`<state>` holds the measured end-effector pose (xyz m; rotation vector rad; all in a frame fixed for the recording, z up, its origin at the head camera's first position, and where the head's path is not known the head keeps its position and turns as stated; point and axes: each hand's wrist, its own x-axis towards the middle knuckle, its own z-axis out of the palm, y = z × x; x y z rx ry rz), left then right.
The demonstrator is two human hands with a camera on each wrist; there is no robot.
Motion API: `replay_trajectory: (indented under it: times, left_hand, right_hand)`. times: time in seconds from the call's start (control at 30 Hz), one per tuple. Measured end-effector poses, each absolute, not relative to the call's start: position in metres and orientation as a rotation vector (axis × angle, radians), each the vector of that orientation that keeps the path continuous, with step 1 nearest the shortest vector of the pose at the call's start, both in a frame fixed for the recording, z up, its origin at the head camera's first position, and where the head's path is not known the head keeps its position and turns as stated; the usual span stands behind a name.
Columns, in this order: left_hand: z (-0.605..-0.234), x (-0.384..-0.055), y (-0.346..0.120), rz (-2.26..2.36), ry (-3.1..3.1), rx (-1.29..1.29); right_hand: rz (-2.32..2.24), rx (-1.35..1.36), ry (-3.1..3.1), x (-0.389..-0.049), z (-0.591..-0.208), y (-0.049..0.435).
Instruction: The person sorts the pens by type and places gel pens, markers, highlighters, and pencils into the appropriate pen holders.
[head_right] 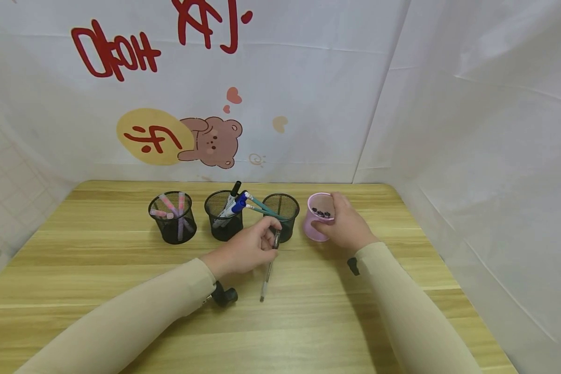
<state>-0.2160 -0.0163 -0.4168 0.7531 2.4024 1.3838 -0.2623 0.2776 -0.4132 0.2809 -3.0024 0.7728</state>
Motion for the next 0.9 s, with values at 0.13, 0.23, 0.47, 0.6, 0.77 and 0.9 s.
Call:
replay_trajectory:
  times: [0.13,0.23,0.47,0.6,0.77,0.9]
  left_hand:
    - [-0.4169,-0.2153,-0.0150,1.417,2.398,0.777]
    - [-0.4165,-0.2146,-0.0142,1.441,2.385,0.792]
    - [-0.4127,-0.2127,-0.0120,1.502,2.362,0.815]
    - [-0.4106,-0.2119,-0.0109,1.537,2.357,0.816]
    - [-0.4090,-0.2123,-0.0098,1.566,2.363,0.835]
    - [-0.4079,-0.2127,-0.0093,1.584,2.363,0.850]
  right_hand:
    - [0.776,0.280,-3.000,-0.2626,-0.4137,0.2777]
    - [0.780,0.280,-2.998,-0.2627,-0.4137,0.2777]
    - [0.789,0.280,-2.998,-0.2626,-0.4138,0.2777]
    - [0.792,0.301,-2.988,-0.2641,-0.4144,0.2775]
    - [0.791,0.308,-2.982,-0.2647,-0.4147,0.2775]
    - [0.795,0.302,-2.986,-0.2639,-0.4142,0.2774]
